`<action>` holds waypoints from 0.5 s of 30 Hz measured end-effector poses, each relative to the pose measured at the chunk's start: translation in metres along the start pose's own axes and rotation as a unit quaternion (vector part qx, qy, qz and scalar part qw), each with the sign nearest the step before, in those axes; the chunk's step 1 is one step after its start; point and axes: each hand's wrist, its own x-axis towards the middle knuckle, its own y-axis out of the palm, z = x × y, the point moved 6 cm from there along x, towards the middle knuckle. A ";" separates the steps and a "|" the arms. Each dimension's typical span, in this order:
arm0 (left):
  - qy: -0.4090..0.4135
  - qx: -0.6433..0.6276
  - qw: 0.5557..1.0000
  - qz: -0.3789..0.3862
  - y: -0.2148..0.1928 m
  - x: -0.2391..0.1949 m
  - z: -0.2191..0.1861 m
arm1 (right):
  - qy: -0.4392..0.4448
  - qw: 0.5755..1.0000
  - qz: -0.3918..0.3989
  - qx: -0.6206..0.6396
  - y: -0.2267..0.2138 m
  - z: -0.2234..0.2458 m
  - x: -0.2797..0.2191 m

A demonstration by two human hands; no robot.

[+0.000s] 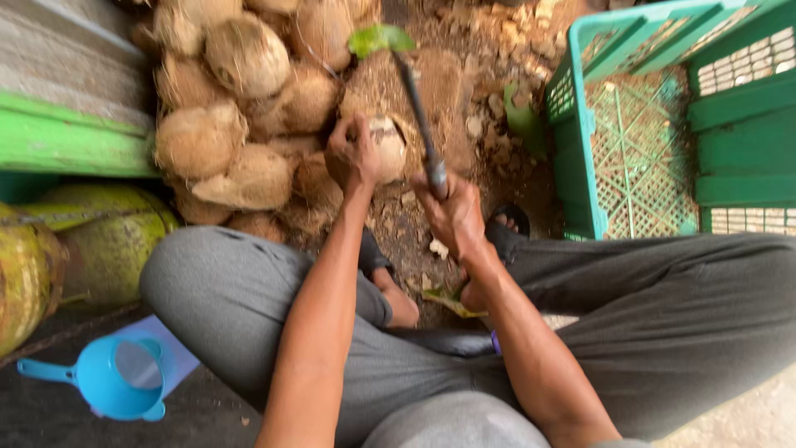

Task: The person sits on the ground and uses a machete to peel the husk off a coconut. They repeatedly strike the coconut against a wooden stump to remove the outer layer, then place the peeled coconut into a green crate.

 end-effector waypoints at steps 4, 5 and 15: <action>0.028 -0.008 0.999 -0.019 0.002 0.018 -0.011 | 0.043 0.999 0.014 -0.019 0.006 -0.026 0.019; 0.042 -0.018 0.999 -0.020 -0.001 0.009 -0.011 | 0.103 0.993 0.053 -0.017 0.012 -0.039 0.013; -0.175 -0.060 0.982 -0.024 0.004 0.001 0.017 | 0.231 0.965 0.125 -0.019 0.016 -0.051 0.006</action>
